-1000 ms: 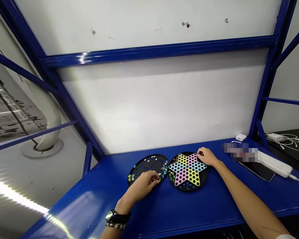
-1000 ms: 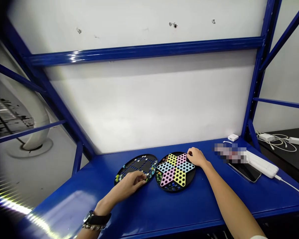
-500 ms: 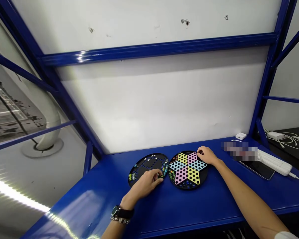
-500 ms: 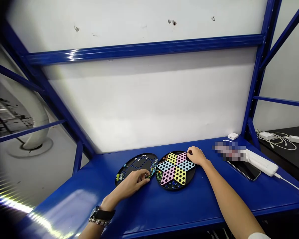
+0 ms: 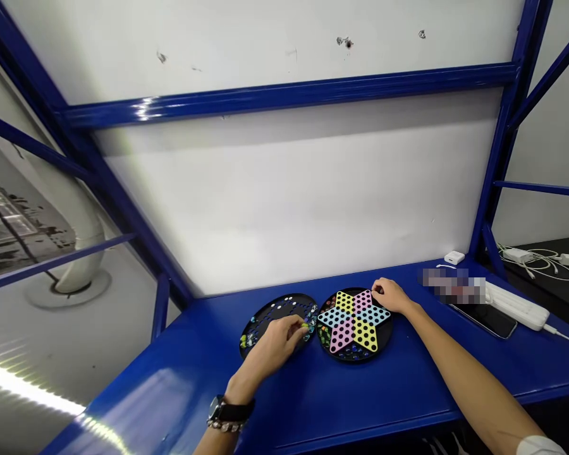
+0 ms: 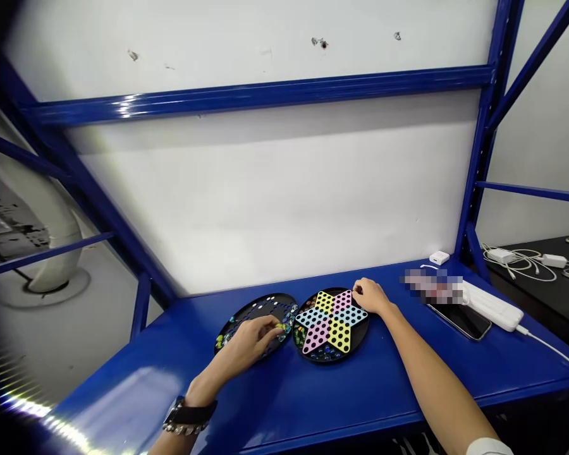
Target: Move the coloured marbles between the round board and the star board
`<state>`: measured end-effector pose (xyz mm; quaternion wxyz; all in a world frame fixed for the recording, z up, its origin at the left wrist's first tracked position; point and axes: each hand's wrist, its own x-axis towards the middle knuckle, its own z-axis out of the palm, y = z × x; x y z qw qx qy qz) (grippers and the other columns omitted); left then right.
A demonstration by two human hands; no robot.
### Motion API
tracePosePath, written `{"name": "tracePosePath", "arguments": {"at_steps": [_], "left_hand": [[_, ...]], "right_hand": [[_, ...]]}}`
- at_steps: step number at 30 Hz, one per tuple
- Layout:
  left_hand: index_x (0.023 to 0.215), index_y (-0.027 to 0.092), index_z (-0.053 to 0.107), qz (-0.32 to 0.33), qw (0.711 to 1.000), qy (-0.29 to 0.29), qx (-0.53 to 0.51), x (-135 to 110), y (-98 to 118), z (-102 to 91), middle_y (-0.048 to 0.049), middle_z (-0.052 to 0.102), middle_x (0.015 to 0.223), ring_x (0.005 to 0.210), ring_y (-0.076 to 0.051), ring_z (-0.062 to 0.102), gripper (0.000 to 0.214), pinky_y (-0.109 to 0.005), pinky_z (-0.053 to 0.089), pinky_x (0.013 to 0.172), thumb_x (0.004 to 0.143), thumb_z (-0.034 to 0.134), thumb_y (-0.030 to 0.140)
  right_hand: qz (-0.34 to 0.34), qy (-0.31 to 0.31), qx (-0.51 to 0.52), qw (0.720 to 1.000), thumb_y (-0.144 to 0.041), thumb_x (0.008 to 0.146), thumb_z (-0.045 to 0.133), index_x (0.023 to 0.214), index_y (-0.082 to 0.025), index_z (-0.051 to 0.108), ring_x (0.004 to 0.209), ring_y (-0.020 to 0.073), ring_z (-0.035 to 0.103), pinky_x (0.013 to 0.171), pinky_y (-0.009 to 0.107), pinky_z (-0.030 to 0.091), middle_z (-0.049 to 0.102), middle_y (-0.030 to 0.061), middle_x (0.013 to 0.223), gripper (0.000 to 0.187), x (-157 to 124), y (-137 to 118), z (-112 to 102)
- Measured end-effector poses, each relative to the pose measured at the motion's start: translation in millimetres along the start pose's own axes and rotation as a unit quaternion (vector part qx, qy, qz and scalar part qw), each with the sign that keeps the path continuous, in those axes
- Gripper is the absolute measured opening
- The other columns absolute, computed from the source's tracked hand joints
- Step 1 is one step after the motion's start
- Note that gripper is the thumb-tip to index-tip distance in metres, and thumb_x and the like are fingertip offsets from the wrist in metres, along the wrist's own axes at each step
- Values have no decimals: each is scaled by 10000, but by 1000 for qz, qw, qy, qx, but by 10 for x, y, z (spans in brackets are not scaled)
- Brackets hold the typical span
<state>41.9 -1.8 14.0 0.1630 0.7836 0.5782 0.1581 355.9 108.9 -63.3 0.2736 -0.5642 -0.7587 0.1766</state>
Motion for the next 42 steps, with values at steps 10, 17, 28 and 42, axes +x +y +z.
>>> {"name": "tracePosePath", "arguments": {"at_steps": [10,17,28,42], "left_hand": [[818,178,656,117,992,-46,13,374,1192,688,-62,695,803,733,-185,627,249,-288,408,644,908,521,366],[935,142,658,80,990,-18,114,368,1375,867,-136,677,921,812,-250,652,246,-343,448,692,911,528,349],[1077,232,627,165,983,47,-58,259,1216,835,-43,641,1075,918,-195,622,297,-305,500,805,830,672,390],[1299,192,558,-160,969,62,175,-284,-1139,-225,-103,591,1276,1139,-305,567,488,-436,436,990,892,368,383]], "right_hand": [[-3,7,-11,1000,-227,815,538,782,-206,646,751,139,555,688,244,388,631,26,854,115,22,25,18],[-3,6,-13,1000,-244,827,536,790,-202,649,758,142,560,679,244,384,643,32,867,127,17,21,16],[-8,10,-11,1000,-249,826,531,793,-207,639,765,144,562,676,244,384,636,27,867,120,20,53,39],[-6,-2,-5,1000,-247,833,525,774,-197,623,750,143,559,665,245,376,637,32,851,124,-1,2,9]]}}
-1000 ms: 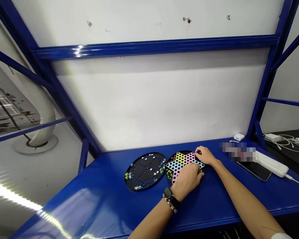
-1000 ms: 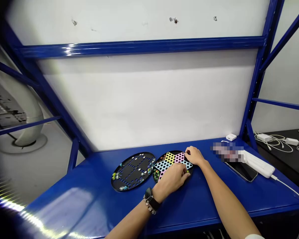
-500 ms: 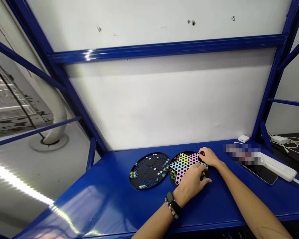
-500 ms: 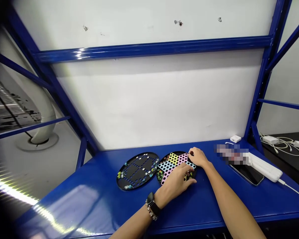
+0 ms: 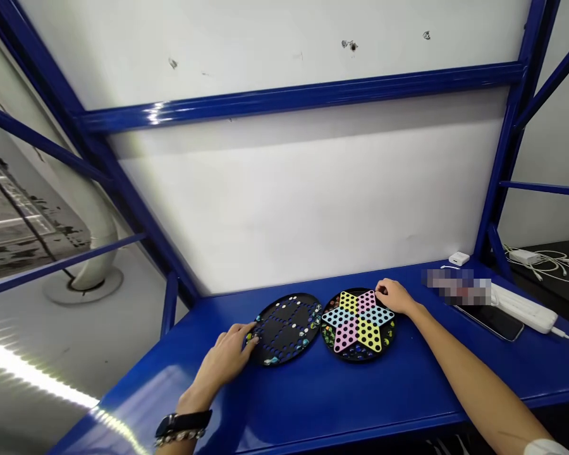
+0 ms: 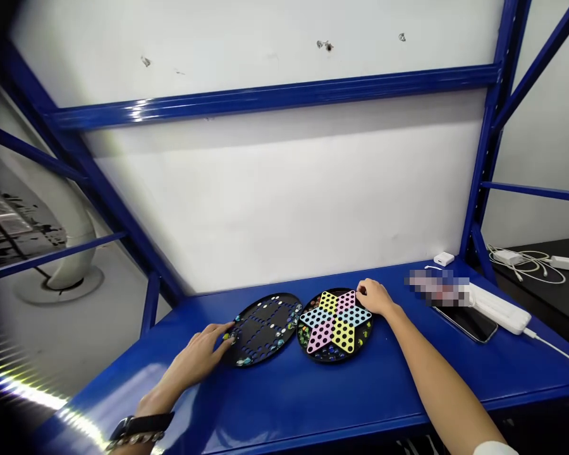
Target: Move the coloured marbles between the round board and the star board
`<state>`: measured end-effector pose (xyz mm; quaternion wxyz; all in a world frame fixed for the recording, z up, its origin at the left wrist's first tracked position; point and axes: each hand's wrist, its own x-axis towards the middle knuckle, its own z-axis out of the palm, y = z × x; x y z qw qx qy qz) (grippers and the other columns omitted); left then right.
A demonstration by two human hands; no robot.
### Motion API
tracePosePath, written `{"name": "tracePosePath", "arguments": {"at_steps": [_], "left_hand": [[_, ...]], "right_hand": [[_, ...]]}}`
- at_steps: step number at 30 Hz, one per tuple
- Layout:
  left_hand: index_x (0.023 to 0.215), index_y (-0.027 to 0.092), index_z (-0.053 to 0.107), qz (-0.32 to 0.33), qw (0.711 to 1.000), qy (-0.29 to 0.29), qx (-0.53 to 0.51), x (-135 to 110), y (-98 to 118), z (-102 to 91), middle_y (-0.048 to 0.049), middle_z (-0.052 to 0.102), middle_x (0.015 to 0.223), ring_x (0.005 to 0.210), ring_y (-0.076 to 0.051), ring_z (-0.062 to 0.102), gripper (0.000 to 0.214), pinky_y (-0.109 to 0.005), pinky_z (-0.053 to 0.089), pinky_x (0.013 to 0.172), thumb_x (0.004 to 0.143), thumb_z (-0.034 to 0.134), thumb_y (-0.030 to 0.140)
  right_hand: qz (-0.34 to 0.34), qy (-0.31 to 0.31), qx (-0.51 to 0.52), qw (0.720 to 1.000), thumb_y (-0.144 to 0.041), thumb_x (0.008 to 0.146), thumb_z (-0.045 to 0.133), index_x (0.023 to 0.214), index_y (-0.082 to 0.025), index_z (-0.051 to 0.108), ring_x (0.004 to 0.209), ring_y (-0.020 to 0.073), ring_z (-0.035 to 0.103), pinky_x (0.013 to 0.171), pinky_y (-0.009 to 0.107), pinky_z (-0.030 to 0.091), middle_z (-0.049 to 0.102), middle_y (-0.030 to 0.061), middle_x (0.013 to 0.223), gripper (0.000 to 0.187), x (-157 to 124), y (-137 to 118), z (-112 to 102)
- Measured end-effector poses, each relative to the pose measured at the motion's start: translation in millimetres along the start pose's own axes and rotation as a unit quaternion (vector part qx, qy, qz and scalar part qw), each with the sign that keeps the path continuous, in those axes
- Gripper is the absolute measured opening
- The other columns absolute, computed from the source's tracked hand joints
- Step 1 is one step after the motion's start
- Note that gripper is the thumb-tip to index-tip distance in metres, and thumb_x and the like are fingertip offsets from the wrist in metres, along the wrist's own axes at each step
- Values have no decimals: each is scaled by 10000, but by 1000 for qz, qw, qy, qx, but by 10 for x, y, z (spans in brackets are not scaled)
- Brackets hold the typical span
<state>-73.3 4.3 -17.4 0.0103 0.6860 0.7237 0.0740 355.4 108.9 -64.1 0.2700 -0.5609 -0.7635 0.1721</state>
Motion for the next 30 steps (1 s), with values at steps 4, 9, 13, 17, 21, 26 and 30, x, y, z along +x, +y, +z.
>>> {"name": "tracePosePath", "arguments": {"at_steps": [4,9,13,17,21,26,30], "left_hand": [[1264,215,592,61,997,-26,-43,-59,-192,110,-72,619,1251,1139,-249,589,486,-350,442,992,900,344,420],[1166,199,649,25,996,-48,-65,45,-177,89,-66,697,1153,1002,-242,661,444,-308,495,889,808,479,400],[1031,187,687,-4,999,-43,-23,73,-115,33,-76,724,1083,1034,-245,656,339,-300,487,880,801,475,318],[998,173,682,-71,994,-46,74,27,52,-16,-117,718,1044,960,-282,676,307,-343,501,784,802,450,223],[984,151,676,-105,985,-59,127,-16,176,-69,-163,709,1016,882,-332,686,322,-385,496,696,814,404,171],[1007,166,696,-97,989,-34,106,-33,120,-164,-160,720,1013,911,-336,686,347,-382,496,720,830,402,222],[1014,199,719,-49,998,1,-36,-14,228,-210,-97,750,1007,980,-298,681,375,-364,513,816,842,430,364]], "right_hand": [[8,1,0,1000,-252,835,526,768,-198,620,742,144,556,656,247,374,639,32,851,127,-14,-22,-21],[10,-3,0,1000,-257,837,525,785,-200,624,772,149,565,666,248,379,638,38,881,125,-12,-19,-28],[6,-1,-1,1000,-250,835,522,773,-201,620,757,146,565,663,247,380,635,33,858,127,-10,-14,-24],[4,-3,2,1000,-245,831,525,771,-197,623,758,145,566,668,246,381,638,36,861,125,-12,-20,-20],[5,-3,2,1000,-238,827,526,782,-199,629,770,147,567,678,246,384,638,36,868,120,-11,-21,-17],[8,-5,3,1000,-243,830,523,789,-201,629,758,146,563,668,246,382,630,37,870,122,-9,-22,-20],[7,-6,5,1000,-236,826,531,790,-200,632,759,146,560,668,245,381,633,37,876,113,-13,-25,-26]]}}
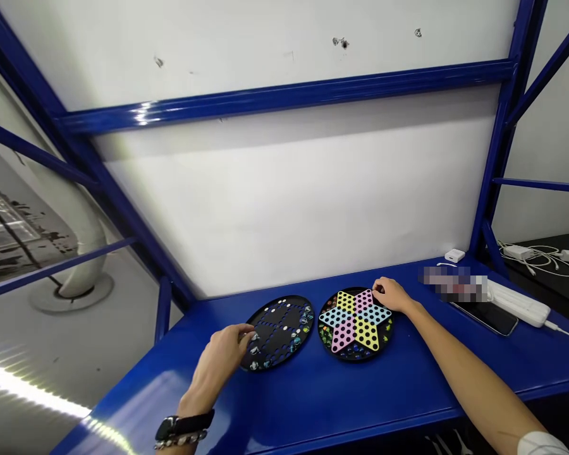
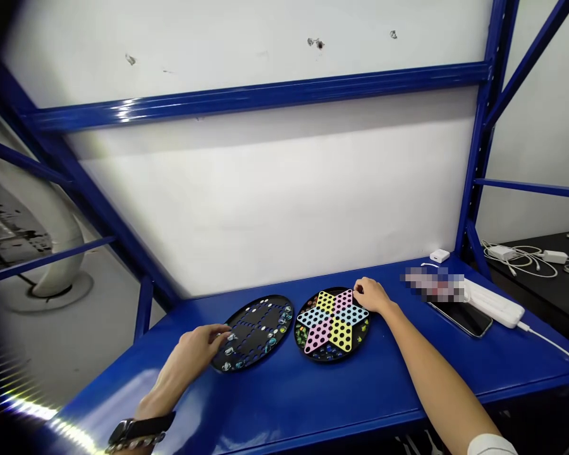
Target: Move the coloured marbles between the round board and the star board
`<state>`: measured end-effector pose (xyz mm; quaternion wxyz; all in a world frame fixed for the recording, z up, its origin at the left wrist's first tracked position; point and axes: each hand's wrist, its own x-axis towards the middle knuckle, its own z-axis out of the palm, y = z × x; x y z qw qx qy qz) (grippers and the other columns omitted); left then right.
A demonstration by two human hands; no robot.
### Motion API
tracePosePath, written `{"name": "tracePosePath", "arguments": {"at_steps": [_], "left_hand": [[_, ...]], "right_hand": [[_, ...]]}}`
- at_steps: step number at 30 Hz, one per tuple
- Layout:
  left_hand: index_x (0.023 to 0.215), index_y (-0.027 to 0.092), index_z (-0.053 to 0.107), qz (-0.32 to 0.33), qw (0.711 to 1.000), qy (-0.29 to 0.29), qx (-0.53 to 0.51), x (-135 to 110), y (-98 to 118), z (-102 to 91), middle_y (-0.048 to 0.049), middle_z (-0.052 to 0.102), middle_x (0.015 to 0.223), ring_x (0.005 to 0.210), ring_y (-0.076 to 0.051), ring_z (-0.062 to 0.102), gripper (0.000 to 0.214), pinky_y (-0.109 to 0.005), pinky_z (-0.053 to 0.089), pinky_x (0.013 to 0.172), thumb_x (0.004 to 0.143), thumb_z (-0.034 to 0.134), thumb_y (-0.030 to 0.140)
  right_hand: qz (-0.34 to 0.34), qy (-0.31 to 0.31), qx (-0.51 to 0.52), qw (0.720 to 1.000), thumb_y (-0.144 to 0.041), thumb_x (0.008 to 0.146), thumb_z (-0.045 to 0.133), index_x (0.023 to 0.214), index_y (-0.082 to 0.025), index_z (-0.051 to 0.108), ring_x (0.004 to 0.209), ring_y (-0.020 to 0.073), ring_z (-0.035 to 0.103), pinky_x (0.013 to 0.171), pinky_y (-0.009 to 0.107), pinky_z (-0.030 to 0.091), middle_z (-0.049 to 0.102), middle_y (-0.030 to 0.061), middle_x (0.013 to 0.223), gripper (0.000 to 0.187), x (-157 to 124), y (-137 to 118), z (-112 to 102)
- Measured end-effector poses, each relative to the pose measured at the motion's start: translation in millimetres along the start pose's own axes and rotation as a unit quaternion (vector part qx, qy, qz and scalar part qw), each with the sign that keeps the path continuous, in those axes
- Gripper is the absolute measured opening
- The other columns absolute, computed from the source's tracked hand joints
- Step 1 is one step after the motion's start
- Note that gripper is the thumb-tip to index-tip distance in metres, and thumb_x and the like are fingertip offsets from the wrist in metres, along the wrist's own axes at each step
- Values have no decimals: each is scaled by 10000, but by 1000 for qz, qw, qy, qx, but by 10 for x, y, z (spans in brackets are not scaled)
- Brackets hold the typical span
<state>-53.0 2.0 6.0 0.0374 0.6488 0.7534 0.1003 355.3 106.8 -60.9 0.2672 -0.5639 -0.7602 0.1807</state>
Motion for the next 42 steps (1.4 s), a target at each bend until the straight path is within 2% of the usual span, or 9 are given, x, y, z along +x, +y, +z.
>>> {"name": "tracePosePath", "arguments": {"at_steps": [4,8,14,19,24,27,30,36,42], "left_hand": [[1050,197,721,76,987,-25,-137,-7,403,104,-51,757,1016,941,-238,690,406,-300,519,843,802,529,454],[1163,230,680,165,979,-69,-96,30,725,222,-41,753,975,909,-231,684,397,-317,509,811,833,528,392],[1051,282,718,236,969,-75,1,121,771,265,-49,707,1067,1026,-239,644,274,-325,471,880,852,531,295],[1017,236,725,245,966,-37,-73,53,937,146,-66,720,1009,919,-232,661,281,-327,486,829,873,514,352],[1004,214,727,297,935,-14,-191,-196,1605,129,-54,737,913,789,-185,653,325,-278,486,723,897,514,435],[1012,219,729,340,921,-45,-185,-294,2038,287,-60,743,949,775,-177,657,300,-277,481,728,905,522,408],[997,235,733,369,913,-87,-151,-319,2292,490,-52,746,930,813,-195,670,228,-290,482,749,882,567,341],[1095,234,704,367,916,-82,-143,-327,2292,584,-74,711,1078,962,-232,649,276,-329,493,833,831,643,289],[1114,260,687,436,872,-126,-184,-476,2179,483,-28,709,1133,1067,-199,626,259,-331,465,970,886,565,243]], "right_hand": [[1,0,-3,1000,-242,827,533,790,-197,637,764,147,560,675,245,384,635,38,871,119,1,10,3],[-4,1,-4,1000,-245,825,530,789,-202,639,764,144,558,677,242,379,632,35,873,123,12,27,13],[1,3,-4,1000,-239,822,538,803,-206,641,764,139,553,673,236,370,632,30,879,110,29,52,39],[-4,3,-8,1000,-241,826,539,801,-206,639,774,145,557,677,238,376,633,31,879,109,31,61,47],[-6,8,-6,1000,-249,830,542,800,-203,642,769,143,562,680,237,384,632,33,874,114,35,72,51],[-7,12,-10,1000,-240,823,547,799,-202,646,771,144,565,691,239,393,637,31,871,108,45,78,63],[-6,14,-10,1000,-230,817,548,804,-203,650,779,144,567,705,239,399,643,28,876,106,54,79,71],[-3,10,-14,1000,-221,811,549,799,-199,652,768,140,563,697,237,393,635,29,862,107,44,54,47],[-5,10,-10,1000,-230,828,543,797,-196,645,765,142,564,690,242,390,645,32,861,112,12,14,18]]}}
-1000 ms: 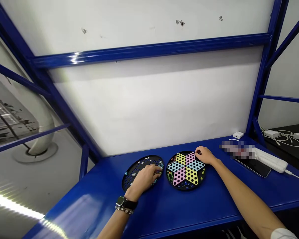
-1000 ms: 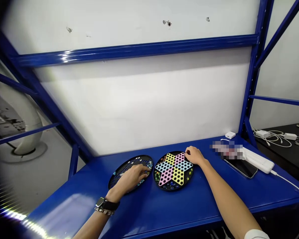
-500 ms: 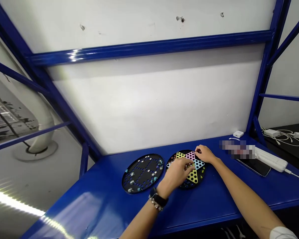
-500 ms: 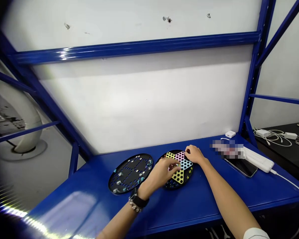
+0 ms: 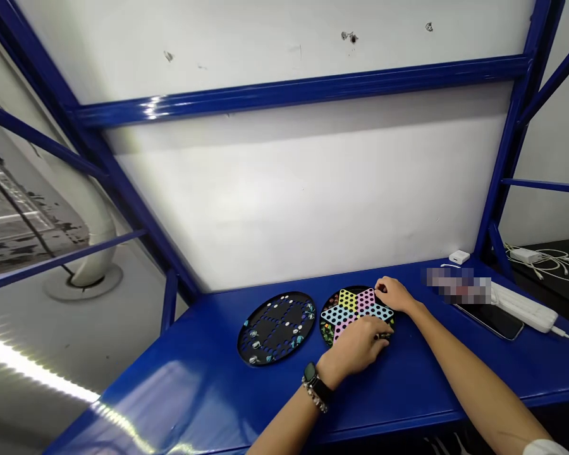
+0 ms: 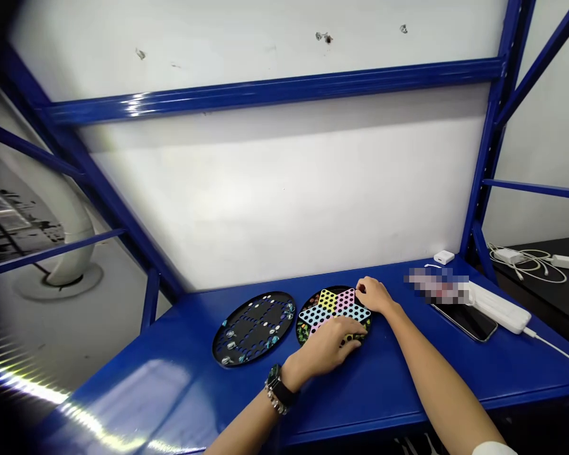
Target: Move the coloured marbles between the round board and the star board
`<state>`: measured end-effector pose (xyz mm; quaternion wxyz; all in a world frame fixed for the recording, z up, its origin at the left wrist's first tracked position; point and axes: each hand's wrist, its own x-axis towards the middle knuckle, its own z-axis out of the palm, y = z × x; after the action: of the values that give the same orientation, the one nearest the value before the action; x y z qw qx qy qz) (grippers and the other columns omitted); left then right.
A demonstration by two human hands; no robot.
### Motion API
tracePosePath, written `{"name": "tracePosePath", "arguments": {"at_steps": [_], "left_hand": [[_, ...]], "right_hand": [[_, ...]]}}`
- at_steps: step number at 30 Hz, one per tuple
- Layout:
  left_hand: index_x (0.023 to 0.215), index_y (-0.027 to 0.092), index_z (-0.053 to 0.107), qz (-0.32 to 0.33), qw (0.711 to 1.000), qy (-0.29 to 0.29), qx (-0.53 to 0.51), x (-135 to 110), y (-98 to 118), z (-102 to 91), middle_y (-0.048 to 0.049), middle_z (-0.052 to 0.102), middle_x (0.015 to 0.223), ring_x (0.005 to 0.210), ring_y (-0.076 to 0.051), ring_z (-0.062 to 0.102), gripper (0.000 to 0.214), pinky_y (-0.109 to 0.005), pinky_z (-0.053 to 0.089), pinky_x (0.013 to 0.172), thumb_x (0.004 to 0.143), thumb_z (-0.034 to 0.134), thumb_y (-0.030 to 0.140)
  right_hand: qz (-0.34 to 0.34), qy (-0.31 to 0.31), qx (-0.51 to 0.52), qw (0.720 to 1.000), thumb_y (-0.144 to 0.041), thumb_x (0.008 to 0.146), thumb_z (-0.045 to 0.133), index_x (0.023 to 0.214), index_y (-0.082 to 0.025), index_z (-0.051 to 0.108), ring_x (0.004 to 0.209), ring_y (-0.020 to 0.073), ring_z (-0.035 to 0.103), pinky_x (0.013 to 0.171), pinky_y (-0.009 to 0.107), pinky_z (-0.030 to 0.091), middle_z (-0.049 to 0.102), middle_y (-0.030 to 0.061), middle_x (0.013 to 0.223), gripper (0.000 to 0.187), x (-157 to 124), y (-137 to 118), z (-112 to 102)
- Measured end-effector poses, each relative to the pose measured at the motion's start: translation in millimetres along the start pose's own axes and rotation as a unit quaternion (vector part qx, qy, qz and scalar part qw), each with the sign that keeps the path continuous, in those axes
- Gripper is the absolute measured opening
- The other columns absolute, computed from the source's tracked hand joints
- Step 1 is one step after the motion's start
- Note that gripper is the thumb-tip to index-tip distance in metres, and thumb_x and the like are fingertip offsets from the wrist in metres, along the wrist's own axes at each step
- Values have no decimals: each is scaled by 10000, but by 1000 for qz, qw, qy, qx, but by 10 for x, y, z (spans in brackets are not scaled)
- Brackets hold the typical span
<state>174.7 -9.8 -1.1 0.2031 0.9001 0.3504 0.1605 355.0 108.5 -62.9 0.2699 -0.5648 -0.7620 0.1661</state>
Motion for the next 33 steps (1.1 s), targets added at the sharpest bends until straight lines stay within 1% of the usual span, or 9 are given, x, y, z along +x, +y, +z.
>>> {"name": "tracePosePath", "arguments": {"at_steps": [4,8,12,16,19,23,26,30,33], "left_hand": [[1197,293,640,-10,999,51,-2,-262,-111,-145,-20,647,1258,1177,-186,566,300,-338,430,1040,947,474,303],[1287,243,564,-140,981,99,91,-724,-560,-446,-75,591,1317,1225,-245,525,402,-404,402,1071,925,472,394],[1304,200,529,-279,940,98,171,-1299,-1001,-645,-114,592,1268,1218,-308,528,540,-453,406,1051,861,504,507],[1252,236,538,-313,931,98,162,-1660,-1081,-653,-83,601,1225,1096,-278,597,514,-385,485,926,835,518,536],[1158,263,586,-296,942,87,134,-1674,-1003,-634,-42,643,1152,979,-236,633,377,-341,495,845,861,496,477],[1059,257,641,-269,957,70,89,-1525,-939,-645,-30,689,1038,898,-211,640,294,-316,485,823,873,473,410],[1070,243,648,-265,959,74,63,-1419,-944,-641,-35,696,1009,890,-205,639,315,-305,484,818,880,453,400],[1142,255,610,-280,954,66,85,-1290,-938,-604,-29,685,1013,820,-188,641,329,-300,479,773,874,481,395],[1174,287,574,-286,949,46,126,-1177,-901,-556,-29,665,1078,906,-206,648,333,-302,472,770,872,509,412]], "right_hand": [[1,-5,0,1000,-231,831,541,800,-197,646,767,146,566,681,245,386,649,35,864,115,-4,-13,-14],[5,-11,1,1000,-243,832,534,797,-199,638,778,151,568,665,244,380,644,40,878,119,-9,-15,-28],[3,-10,7,1000,-246,827,532,786,-201,631,770,148,568,670,243,380,638,34,867,116,-10,3,-18],[6,-7,6,1000,-245,820,537,783,-205,639,771,147,565,680,244,384,636,31,861,115,-3,29,4],[7,-6,5,1000,-244,817,539,788,-206,644,770,148,567,682,246,387,636,32,867,115,2,39,12],[6,-7,6,1000,-247,822,531,789,-208,642,773,149,573,683,250,390,639,31,876,123,-1,33,4],[6,-9,10,1000,-244,823,530,793,-203,639,787,153,576,688,249,393,641,35,880,121,-7,20,-7],[6,-11,13,1000,-251,826,527,798,-202,637,784,155,575,684,251,393,639,41,885,123,-15,8,-17],[9,-11,12,1000,-245,821,528,795,-205,636,784,156,572,681,252,390,639,41,886,118,-16,8,-16]]}}
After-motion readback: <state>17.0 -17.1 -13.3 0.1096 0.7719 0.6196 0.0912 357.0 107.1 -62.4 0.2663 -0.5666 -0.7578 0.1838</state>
